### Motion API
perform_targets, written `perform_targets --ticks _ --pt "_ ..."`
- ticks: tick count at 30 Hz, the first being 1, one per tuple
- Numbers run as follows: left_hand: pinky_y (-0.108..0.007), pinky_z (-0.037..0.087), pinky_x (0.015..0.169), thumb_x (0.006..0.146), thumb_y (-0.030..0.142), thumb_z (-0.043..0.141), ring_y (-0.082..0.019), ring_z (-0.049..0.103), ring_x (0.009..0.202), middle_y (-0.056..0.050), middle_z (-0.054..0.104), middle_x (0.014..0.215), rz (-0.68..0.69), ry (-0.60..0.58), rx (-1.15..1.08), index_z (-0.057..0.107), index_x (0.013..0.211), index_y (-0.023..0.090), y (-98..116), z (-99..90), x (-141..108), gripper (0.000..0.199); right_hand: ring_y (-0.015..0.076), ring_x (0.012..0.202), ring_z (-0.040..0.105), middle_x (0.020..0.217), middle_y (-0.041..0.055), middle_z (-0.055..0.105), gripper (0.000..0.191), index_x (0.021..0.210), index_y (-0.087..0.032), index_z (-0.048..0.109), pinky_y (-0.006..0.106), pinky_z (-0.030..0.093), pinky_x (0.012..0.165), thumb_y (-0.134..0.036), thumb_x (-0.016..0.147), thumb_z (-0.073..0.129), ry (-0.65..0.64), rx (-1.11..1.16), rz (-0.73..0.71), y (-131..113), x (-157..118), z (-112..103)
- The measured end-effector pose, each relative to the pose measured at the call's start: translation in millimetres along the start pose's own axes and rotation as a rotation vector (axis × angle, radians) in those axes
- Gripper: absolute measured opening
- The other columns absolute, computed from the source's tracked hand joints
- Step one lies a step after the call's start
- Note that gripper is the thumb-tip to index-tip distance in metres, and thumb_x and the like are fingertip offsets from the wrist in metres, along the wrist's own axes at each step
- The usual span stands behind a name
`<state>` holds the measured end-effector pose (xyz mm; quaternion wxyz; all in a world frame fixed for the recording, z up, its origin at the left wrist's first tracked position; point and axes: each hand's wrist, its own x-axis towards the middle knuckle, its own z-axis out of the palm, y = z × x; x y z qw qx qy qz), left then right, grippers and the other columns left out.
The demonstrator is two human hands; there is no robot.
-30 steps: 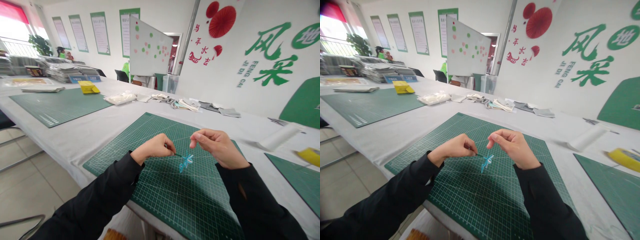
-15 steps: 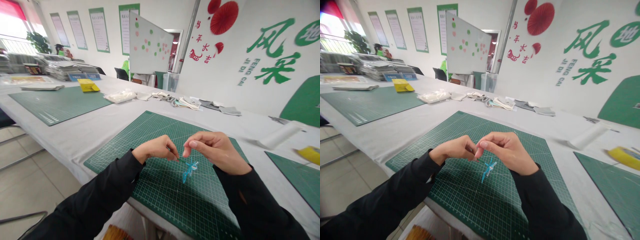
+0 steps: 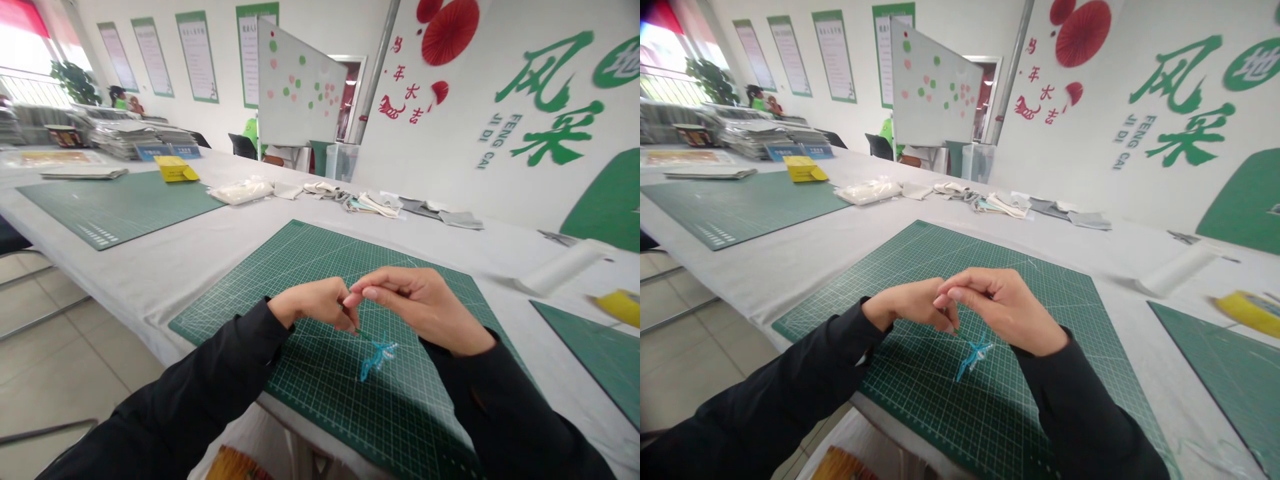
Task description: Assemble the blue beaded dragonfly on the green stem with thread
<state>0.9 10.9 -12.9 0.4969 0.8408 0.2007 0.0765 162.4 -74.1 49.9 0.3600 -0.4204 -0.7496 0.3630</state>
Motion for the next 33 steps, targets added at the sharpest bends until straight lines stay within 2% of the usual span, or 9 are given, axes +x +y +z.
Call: perform_targets --ticks 5,8,10,14,18,20,23,28,33 --pt "-0.024 0.048 0.060 0.067 0.012 0.064 -0.013 0.060 0.060 -0.004 0.070 0.070 0.077 -0.099 -0.084 0.075 0.079 0.016 3 0.8 -3 0.016 0.0149 0.082 0.068 0.085 0.0029 0.075 0.018 0.092 -0.020 0.069 0.030 0.051 0.079 -0.032 0.085 0.058 0.130 -0.045 0.035 12 4 -5" --pt "-0.024 0.047 0.061 0.069 0.015 0.066 -0.012 0.060 0.061 -0.003 0.070 0.071 0.144 -0.150 -0.191 0.075 0.078 0.017 7 -1.6 -5 0.013 0.0146 0.077 0.066 0.082 0.0039 0.075 0.021 0.092 -0.019 0.069 0.029 0.051 0.073 -0.035 0.085 0.057 0.219 -0.061 0.080 19 6 -8" --pt "-0.023 0.046 0.060 0.070 0.019 0.068 -0.011 0.058 0.061 -0.004 0.068 0.070 0.182 -0.141 -0.261 0.075 0.078 0.016 10 -3.5 -8 0.011 0.0149 0.076 0.065 0.081 0.0050 0.074 0.023 0.092 -0.017 0.068 0.028 0.050 0.068 -0.036 0.084 0.057 0.277 -0.049 0.111 24 7 -11" --pt "-0.021 0.038 0.051 0.069 0.021 0.071 -0.008 0.051 0.056 -0.004 0.064 0.067 0.214 -0.001 -0.405 0.074 0.078 0.013 14 -5.3 -12 0.013 0.0162 0.078 0.065 0.081 0.0067 0.074 0.026 0.089 -0.016 0.069 0.028 0.049 0.068 -0.038 0.082 0.059 0.357 -0.028 0.172 37 9 -18" --pt "-0.019 0.024 0.040 0.065 0.024 0.074 -0.003 0.038 0.041 0.000 0.060 0.057 0.253 0.268 -0.651 0.073 0.074 0.013 14 -5.6 -10 0.014 0.0177 0.075 0.065 0.081 0.0082 0.074 0.030 0.087 -0.015 0.070 0.030 0.048 0.069 -0.042 0.077 0.063 0.390 -0.009 0.214 55 10 -23" --pt "-0.019 0.022 0.039 0.063 0.023 0.074 -0.002 0.037 0.038 0.000 0.059 0.054 0.271 0.397 -0.755 0.071 0.071 0.012 13 -6.2 -7 0.013 0.0181 0.073 0.065 0.083 0.0081 0.074 0.031 0.087 -0.015 0.070 0.031 0.048 0.068 -0.043 0.076 0.063 0.380 -0.040 0.217 61 9 -23" --pt "-0.018 0.022 0.039 0.062 0.020 0.075 -0.001 0.037 0.035 0.001 0.059 0.052 0.283 0.528 -0.859 0.070 0.070 0.012 12 -7.4 -3 0.013 0.0178 0.073 0.064 0.084 0.0074 0.075 0.030 0.085 -0.017 0.070 0.030 0.047 0.067 -0.044 0.079 0.058 0.363 -0.145 0.204 61 2 -19" --pt "-0.018 0.023 0.041 0.065 0.020 0.073 -0.001 0.037 0.037 0.001 0.058 0.053 0.295 0.618 -0.930 0.069 0.073 0.011 10 -7.7 -1 0.013 0.0145 0.059 0.056 0.077 0.0054 0.073 0.031 0.081 -0.017 0.069 0.028 0.043 0.057 -0.043 0.085 0.053 0.370 -0.289 0.179 51 -11 -9" --pt "-0.018 0.022 0.041 0.065 0.019 0.073 -0.002 0.038 0.039 0.002 0.056 0.053 0.297 0.632 -0.982 0.068 0.075 0.010 8 -7.0 2 0.014 0.0149 0.058 0.056 0.070 0.0038 0.070 0.026 0.079 -0.017 0.064 0.029 0.043 0.058 -0.039 0.086 0.051 0.438 -0.243 0.116 46 -16 2"
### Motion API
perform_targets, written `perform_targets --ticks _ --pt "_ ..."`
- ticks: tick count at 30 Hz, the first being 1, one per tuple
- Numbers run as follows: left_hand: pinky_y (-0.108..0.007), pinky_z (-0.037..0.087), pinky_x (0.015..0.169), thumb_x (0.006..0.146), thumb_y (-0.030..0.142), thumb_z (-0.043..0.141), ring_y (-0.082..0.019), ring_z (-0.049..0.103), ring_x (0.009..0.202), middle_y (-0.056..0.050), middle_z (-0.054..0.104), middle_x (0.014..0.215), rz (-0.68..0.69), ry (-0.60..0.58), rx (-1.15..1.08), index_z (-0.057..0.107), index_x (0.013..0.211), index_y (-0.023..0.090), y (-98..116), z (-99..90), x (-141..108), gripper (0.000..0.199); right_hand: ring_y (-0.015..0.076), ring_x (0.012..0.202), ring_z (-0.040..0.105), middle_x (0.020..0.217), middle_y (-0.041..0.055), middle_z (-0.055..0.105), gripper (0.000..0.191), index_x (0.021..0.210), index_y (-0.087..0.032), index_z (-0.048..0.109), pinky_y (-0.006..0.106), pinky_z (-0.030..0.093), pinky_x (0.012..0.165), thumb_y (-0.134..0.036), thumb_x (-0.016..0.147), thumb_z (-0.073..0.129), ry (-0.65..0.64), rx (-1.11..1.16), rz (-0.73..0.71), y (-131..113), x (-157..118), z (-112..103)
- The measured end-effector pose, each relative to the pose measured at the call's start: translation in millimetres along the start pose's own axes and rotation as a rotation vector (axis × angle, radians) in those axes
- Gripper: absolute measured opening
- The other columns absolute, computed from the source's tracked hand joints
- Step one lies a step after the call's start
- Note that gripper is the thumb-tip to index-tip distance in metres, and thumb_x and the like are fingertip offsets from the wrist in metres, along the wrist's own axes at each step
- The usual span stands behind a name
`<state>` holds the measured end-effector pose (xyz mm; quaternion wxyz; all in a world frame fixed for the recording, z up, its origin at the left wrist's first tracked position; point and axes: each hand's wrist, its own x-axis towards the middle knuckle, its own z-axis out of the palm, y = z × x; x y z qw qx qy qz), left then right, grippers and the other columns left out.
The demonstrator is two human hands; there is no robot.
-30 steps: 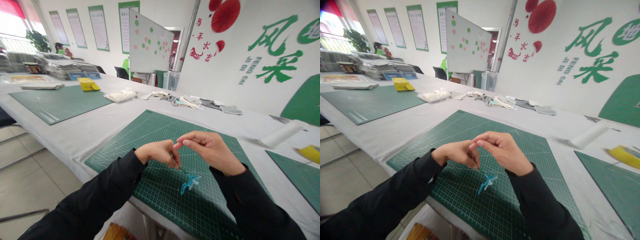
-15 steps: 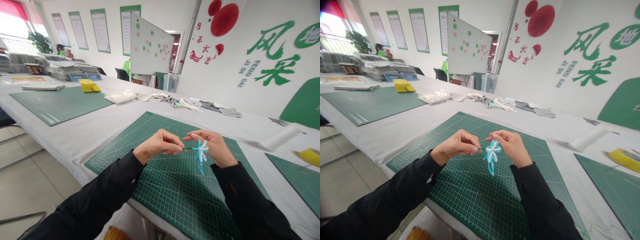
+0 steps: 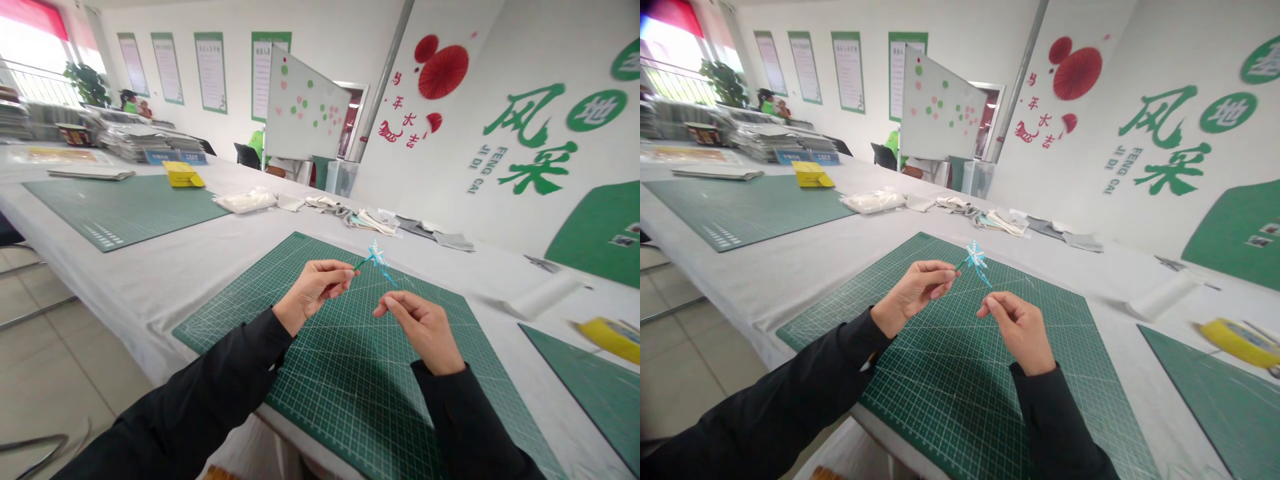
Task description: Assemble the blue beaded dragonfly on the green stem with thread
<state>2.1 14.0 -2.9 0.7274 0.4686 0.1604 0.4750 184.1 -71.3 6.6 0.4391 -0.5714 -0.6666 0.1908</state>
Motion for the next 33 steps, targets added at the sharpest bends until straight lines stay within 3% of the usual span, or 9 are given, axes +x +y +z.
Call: perform_targets --ticks 6,12,19,23,28,33 --pt "-0.018 0.021 0.042 0.066 0.018 0.071 -0.001 0.038 0.041 0.002 0.056 0.056 -0.039 0.010 -0.051 0.067 0.074 0.009 -1 0.8 0 0.012 0.0111 0.048 0.045 0.060 0.0008 0.063 0.026 0.068 -0.018 0.060 0.026 0.035 0.048 -0.036 0.085 0.051 0.074 0.021 -0.050 -6 -7 7" --pt "-0.018 0.021 0.042 0.069 0.019 0.070 -0.001 0.036 0.041 0.002 0.055 0.057 -0.064 -0.006 -0.068 0.067 0.077 0.010 -3 0.5 -1 0.013 0.0085 0.042 0.039 0.057 -0.0009 0.059 0.023 0.068 -0.018 0.058 0.025 0.029 0.041 -0.033 0.085 0.052 0.136 0.191 -0.040 -10 -13 15" --pt "-0.018 0.022 0.042 0.070 0.021 0.070 -0.001 0.038 0.041 0.002 0.054 0.056 -0.047 0.042 -0.038 0.069 0.079 0.009 -2 3.0 -1 0.016 0.0083 0.042 0.040 0.059 -0.0005 0.058 0.021 0.071 -0.019 0.059 0.024 0.030 0.041 -0.033 0.086 0.051 0.145 0.164 -0.071 -11 -16 19" --pt "-0.017 0.024 0.041 0.066 0.019 0.072 -0.001 0.038 0.041 0.001 0.057 0.057 -0.032 0.114 -0.010 0.069 0.080 0.009 -3 4.4 -1 0.018 0.0106 0.047 0.046 0.057 -0.0003 0.058 0.022 0.070 -0.019 0.057 0.026 0.035 0.046 -0.032 0.086 0.050 0.167 0.059 -0.093 -9 -15 20" --pt "-0.017 0.026 0.042 0.065 0.021 0.073 -0.001 0.039 0.042 0.001 0.057 0.057 -0.014 0.160 0.038 0.069 0.079 0.009 -5 4.5 -1 0.019 0.0108 0.048 0.047 0.058 -0.0007 0.058 0.019 0.072 -0.019 0.057 0.027 0.037 0.051 -0.027 0.086 0.049 0.230 -0.183 -0.220 -9 -17 22" --pt "-0.016 0.025 0.041 0.066 0.021 0.073 -0.001 0.039 0.041 0.001 0.057 0.056 0.032 0.195 0.120 0.067 0.076 0.008 -7 6.5 -1 0.018 0.0107 0.048 0.045 0.060 -0.0006 0.059 0.007 0.081 -0.017 0.057 0.028 0.036 0.055 -0.015 0.084 0.052 0.296 -0.620 -0.550 -13 -17 14"
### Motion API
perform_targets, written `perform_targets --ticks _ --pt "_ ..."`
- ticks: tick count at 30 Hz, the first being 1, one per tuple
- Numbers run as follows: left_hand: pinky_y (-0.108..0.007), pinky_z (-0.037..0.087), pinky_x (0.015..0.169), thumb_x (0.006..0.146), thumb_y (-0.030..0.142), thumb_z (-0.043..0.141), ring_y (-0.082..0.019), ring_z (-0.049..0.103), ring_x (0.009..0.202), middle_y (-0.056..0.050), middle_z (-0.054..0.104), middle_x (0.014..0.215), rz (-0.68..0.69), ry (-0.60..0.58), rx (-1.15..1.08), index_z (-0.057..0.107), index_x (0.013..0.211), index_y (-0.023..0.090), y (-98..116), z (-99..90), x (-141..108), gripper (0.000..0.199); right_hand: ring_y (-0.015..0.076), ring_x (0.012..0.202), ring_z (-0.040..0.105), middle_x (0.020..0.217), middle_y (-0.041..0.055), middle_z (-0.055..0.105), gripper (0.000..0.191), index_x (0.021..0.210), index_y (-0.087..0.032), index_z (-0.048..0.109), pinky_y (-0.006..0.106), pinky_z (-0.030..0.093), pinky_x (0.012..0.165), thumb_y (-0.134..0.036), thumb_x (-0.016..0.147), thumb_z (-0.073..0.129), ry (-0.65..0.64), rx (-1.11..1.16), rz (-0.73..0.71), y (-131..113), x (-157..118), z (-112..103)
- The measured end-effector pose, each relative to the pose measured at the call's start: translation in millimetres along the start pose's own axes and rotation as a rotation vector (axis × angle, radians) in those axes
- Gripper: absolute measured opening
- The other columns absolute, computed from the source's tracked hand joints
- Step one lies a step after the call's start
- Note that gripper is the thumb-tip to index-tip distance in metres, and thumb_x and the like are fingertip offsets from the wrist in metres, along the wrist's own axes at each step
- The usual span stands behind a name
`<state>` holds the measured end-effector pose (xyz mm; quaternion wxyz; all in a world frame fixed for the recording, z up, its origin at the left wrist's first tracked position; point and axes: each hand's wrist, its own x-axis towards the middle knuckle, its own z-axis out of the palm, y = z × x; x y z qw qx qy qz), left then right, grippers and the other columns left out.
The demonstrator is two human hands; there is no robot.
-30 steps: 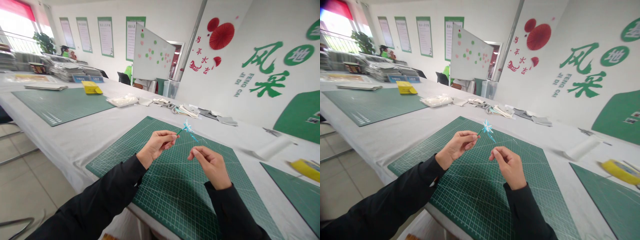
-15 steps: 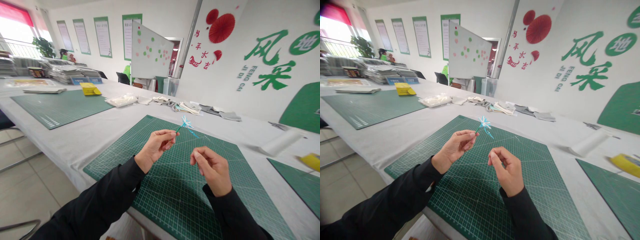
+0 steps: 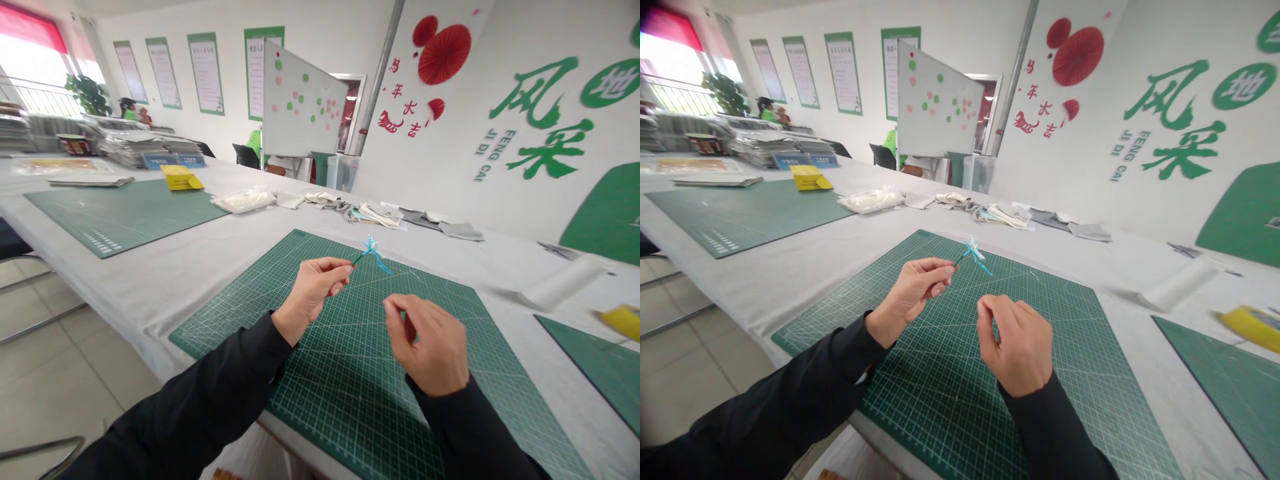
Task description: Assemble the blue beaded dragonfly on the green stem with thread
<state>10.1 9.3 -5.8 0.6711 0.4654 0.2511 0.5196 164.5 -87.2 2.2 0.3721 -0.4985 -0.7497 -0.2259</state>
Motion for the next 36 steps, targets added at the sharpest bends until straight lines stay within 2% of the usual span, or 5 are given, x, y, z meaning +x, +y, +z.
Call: perform_targets --ticks 4,10,18,29,36 --pt "-0.017 0.024 0.039 0.066 0.020 0.070 -0.001 0.038 0.039 0.001 0.056 0.054 0.018 -0.004 0.087 0.067 0.074 0.008 2 3.9 -2 0.015 0.0126 0.057 0.053 0.070 0.0031 0.067 0.006 0.083 -0.016 0.056 0.029 0.034 0.058 -0.010 0.083 0.055 0.038 -0.239 -0.285 6 10 -12" --pt "-0.017 0.022 0.036 0.067 0.013 0.066 -0.001 0.035 0.035 0.002 0.054 0.051 -0.067 -0.010 0.212 0.066 0.072 0.009 6 5.1 -4 0.007 0.0126 0.053 0.048 0.065 -0.0003 0.063 0.010 0.083 -0.018 0.057 0.030 0.030 0.056 -0.010 0.085 0.052 -0.046 -0.427 -0.439 18 28 -28" --pt "-0.018 0.027 0.036 0.067 0.016 0.066 -0.004 0.039 0.038 0.002 0.054 0.050 -0.122 -0.089 0.479 0.068 0.071 0.010 7 -0.9 -4 0.007 0.0133 0.049 0.041 0.071 0.0001 0.062 0.019 0.087 -0.020 0.058 0.030 0.025 0.050 -0.010 0.088 0.041 -0.137 -0.473 -0.423 24 38 -30" --pt "-0.019 0.027 0.039 0.066 0.019 0.067 -0.004 0.037 0.039 0.002 0.053 0.049 -0.214 -0.209 0.594 0.070 0.068 0.010 10 1.1 -7 0.010 0.0133 0.048 0.045 0.072 0.0015 0.065 0.024 0.084 -0.018 0.059 0.030 0.027 0.048 -0.008 0.089 0.037 -0.148 -0.423 -0.473 13 41 -33" --pt "-0.020 0.032 0.045 0.067 0.019 0.066 -0.006 0.042 0.046 0.002 0.054 0.051 -0.241 -0.393 0.717 0.072 0.073 0.011 15 3.0 -11 0.011 0.0123 0.050 0.046 0.076 0.0009 0.067 0.021 0.086 -0.017 0.058 0.028 0.029 0.049 -0.008 0.089 0.039 -0.129 -0.392 -0.501 16 40 -31"
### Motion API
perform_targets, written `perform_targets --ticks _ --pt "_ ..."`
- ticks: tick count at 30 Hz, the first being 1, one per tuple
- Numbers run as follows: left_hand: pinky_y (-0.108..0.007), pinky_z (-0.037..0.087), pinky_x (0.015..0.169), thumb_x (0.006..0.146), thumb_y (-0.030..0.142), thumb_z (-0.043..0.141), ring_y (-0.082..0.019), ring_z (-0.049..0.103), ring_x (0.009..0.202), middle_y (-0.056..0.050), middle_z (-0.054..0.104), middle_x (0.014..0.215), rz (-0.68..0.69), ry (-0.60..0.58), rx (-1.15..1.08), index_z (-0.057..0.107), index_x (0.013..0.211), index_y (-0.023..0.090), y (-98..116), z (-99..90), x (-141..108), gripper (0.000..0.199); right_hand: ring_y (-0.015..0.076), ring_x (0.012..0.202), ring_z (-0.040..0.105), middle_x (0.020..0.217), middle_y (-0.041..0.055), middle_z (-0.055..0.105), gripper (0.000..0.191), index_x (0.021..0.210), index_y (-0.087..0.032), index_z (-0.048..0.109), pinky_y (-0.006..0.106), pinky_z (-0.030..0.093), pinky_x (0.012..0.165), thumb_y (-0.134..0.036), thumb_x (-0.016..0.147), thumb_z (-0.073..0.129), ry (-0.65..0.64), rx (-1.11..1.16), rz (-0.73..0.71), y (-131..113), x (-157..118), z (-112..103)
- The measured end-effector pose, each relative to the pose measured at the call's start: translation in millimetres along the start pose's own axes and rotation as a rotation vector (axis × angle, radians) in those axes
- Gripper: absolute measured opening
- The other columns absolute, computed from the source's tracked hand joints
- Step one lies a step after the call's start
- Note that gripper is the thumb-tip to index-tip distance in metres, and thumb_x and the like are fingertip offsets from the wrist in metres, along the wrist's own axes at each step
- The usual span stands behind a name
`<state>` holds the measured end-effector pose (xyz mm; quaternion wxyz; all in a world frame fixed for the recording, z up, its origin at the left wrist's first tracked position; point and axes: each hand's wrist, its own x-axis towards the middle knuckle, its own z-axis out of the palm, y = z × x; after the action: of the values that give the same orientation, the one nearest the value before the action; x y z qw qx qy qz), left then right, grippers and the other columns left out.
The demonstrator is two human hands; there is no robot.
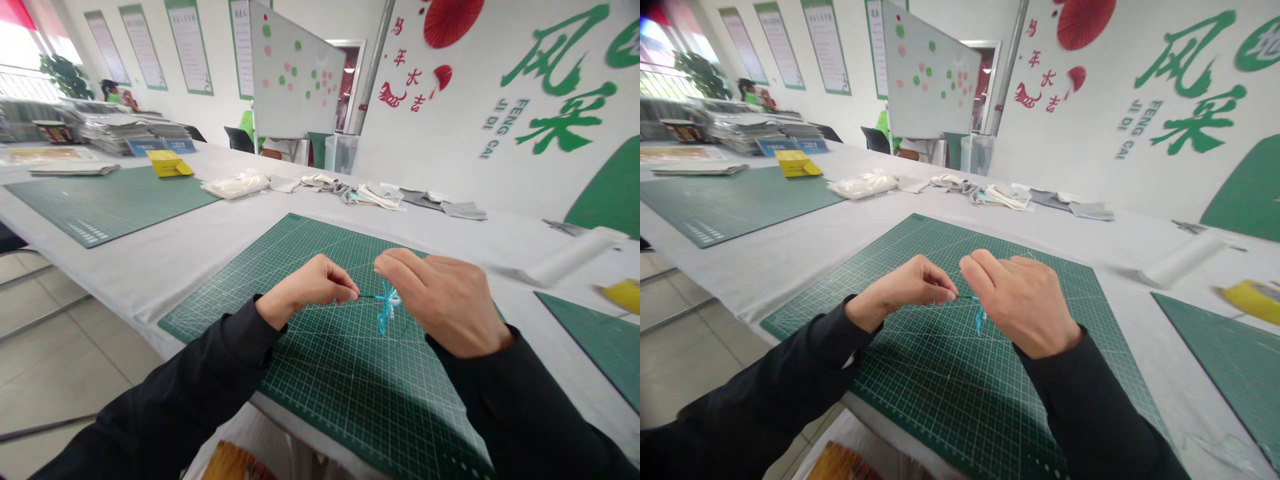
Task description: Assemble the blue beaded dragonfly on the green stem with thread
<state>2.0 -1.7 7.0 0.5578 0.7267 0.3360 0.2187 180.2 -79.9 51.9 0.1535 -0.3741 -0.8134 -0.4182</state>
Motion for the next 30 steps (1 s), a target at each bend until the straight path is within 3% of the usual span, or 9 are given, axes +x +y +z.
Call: perform_targets --ticks 6,11,15,23,30 --pt "-0.020 0.030 0.045 0.068 0.021 0.068 -0.006 0.041 0.047 0.001 0.055 0.052 0.036 -0.220 -0.026 0.073 0.076 0.012 -2 -5.0 -3 0.014 0.0107 0.052 0.051 0.086 -0.0015 0.070 0.015 0.092 -0.018 0.058 0.027 0.033 0.051 -0.010 0.088 0.045 -0.007 0.091 0.057 4 -6 6" --pt "-0.022 0.036 0.051 0.069 0.022 0.069 -0.008 0.047 0.054 -0.003 0.063 0.064 0.136 -0.424 -0.078 0.073 0.078 0.012 -5 -9.6 -5 0.015 0.0102 0.064 0.061 0.081 -0.0004 0.070 0.010 0.088 -0.017 0.059 0.022 0.041 0.057 -0.019 0.090 0.050 -0.003 0.366 0.187 4 -7 14" --pt "-0.023 0.037 0.053 0.071 0.026 0.070 -0.009 0.050 0.058 -0.005 0.065 0.073 0.180 -0.507 -0.139 0.073 0.081 0.013 -6 -10.1 -6 0.017 0.0107 0.072 0.064 0.086 0.0009 0.069 0.011 0.094 -0.019 0.060 0.021 0.044 0.063 -0.021 0.091 0.050 -0.022 0.575 0.273 1 -10 23" --pt "-0.019 0.030 0.043 0.070 0.025 0.072 -0.006 0.046 0.051 -0.002 0.060 0.064 0.143 -0.499 -0.242 0.073 0.081 0.014 -4 -6.7 -11 0.016 0.0119 0.075 0.064 0.086 0.0021 0.069 0.017 0.092 -0.019 0.060 0.023 0.046 0.067 -0.025 0.093 0.045 -0.077 0.722 0.338 -7 -12 37" --pt "-0.018 0.025 0.039 0.068 0.021 0.073 -0.003 0.042 0.043 -0.001 0.059 0.059 0.202 -0.344 -0.469 0.072 0.075 0.012 -7 -4.6 -8 0.012 0.0121 0.071 0.062 0.079 0.0005 0.068 0.021 0.083 -0.020 0.063 0.024 0.045 0.066 -0.028 0.092 0.045 -0.150 0.811 0.520 -7 -18 47"
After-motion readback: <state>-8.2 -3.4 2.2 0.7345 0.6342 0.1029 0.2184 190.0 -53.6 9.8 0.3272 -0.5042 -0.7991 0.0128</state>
